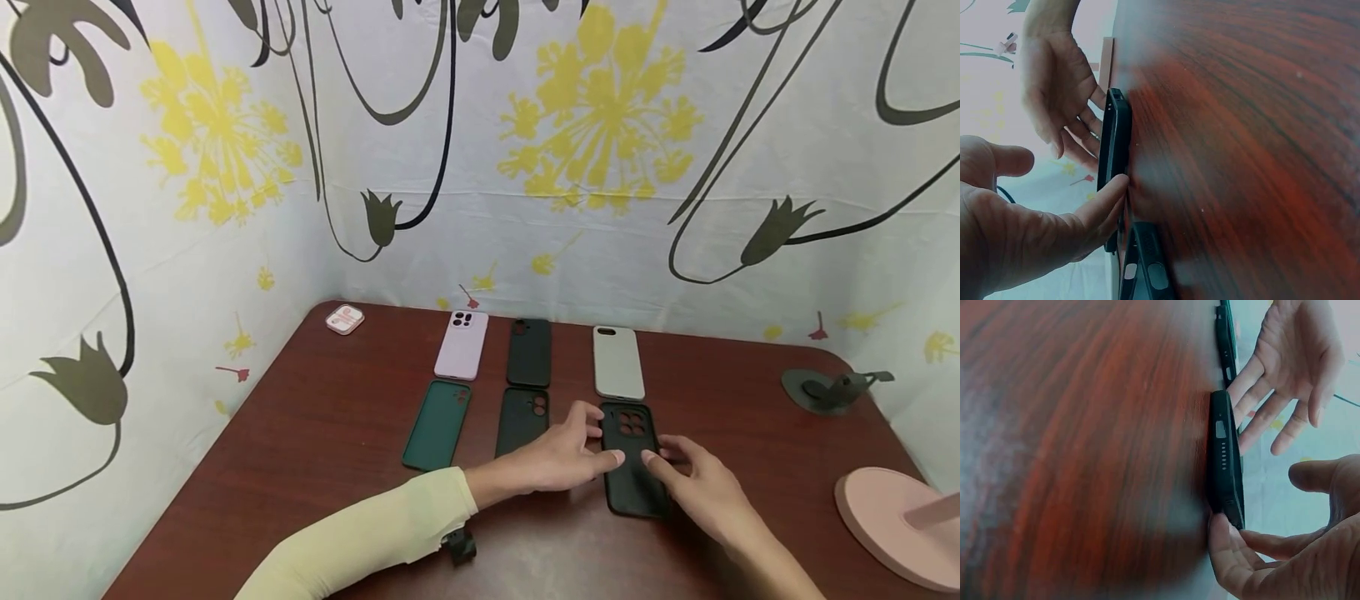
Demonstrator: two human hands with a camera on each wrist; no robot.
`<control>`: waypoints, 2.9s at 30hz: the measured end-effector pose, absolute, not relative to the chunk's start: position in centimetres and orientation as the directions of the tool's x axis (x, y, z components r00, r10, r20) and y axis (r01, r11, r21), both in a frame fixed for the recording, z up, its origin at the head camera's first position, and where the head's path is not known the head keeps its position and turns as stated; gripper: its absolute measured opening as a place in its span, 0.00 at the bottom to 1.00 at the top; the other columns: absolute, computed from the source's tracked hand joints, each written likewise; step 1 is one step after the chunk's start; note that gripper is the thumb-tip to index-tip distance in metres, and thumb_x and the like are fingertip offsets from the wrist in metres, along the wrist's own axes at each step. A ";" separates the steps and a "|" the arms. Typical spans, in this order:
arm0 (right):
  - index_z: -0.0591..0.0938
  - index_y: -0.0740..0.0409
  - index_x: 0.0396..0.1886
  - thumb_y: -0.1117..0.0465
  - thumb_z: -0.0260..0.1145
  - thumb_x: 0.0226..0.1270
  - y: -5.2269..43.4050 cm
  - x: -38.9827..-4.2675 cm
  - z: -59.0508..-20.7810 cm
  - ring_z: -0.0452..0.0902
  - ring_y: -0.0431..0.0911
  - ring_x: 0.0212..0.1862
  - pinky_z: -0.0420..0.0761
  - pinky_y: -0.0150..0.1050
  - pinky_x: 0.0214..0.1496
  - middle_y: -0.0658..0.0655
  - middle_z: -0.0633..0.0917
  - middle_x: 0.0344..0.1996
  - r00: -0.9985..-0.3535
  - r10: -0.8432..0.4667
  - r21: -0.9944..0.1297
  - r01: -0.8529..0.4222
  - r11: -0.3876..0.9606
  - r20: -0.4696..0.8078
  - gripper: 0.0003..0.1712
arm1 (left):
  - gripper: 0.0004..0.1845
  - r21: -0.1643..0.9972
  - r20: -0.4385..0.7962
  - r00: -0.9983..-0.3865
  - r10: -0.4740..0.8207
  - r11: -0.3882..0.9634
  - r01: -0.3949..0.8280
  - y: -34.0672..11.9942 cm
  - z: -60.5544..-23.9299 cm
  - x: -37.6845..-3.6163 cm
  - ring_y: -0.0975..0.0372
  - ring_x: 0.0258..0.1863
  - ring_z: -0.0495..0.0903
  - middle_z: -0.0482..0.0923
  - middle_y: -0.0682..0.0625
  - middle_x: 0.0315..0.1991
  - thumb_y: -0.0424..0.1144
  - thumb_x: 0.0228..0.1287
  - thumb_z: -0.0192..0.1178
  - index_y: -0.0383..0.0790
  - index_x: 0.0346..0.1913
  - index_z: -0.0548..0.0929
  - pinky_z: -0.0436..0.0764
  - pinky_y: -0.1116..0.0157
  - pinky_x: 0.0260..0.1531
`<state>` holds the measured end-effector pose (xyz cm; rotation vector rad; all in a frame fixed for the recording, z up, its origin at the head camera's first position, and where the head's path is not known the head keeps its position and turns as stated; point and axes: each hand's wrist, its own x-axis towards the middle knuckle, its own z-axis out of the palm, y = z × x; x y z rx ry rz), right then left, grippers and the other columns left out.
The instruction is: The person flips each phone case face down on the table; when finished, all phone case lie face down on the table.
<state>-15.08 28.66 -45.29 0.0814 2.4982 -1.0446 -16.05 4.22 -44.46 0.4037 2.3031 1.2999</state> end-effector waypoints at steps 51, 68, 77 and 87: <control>0.71 0.53 0.74 0.31 0.40 0.84 26.7 -13.3 -45.8 0.84 0.32 0.52 0.88 0.39 0.48 0.34 0.84 0.52 -0.954 -0.134 -0.940 0.229 0.253 -0.268 0.39 | 0.28 0.898 -0.318 -0.870 0.378 0.413 -0.149 6.0 -44.7 -15.7 0.66 0.49 0.83 0.82 0.48 0.54 0.53 0.68 0.71 0.54 0.66 0.71 0.84 0.65 0.43; 0.61 0.62 0.81 0.41 0.55 0.85 25.8 -14.0 -46.7 0.80 0.29 0.52 0.89 0.39 0.48 0.69 0.72 0.73 -0.916 -0.138 -0.834 0.269 0.482 -0.376 0.40 | 0.34 0.932 -0.295 -0.853 0.431 0.325 -0.158 4.7 -44.1 -15.9 0.64 0.55 0.88 0.80 0.49 0.69 0.40 0.72 0.69 0.56 0.77 0.67 0.88 0.65 0.49; 0.59 0.61 0.82 0.42 0.62 0.81 25.6 -14.1 -46.7 0.80 0.49 0.63 0.89 0.41 0.45 0.69 0.71 0.75 -0.917 -0.186 -0.816 0.206 0.540 -0.354 0.44 | 0.41 0.964 -0.263 -0.824 0.503 0.098 -0.248 3.4 -44.1 -16.1 0.54 0.49 0.90 0.75 0.41 0.71 0.25 0.74 0.62 0.55 0.81 0.58 0.93 0.56 0.43; 0.58 0.65 0.82 0.42 0.69 0.76 25.0 -14.4 -46.6 0.82 0.50 0.58 0.90 0.41 0.41 0.74 0.72 0.72 -0.934 -0.161 -0.803 0.176 0.569 -0.319 0.50 | 0.46 0.961 -0.270 -0.814 0.515 0.091 -0.261 2.5 -44.5 -16.6 0.55 0.38 0.90 0.69 0.43 0.74 0.20 0.69 0.61 0.55 0.83 0.56 0.93 0.58 0.36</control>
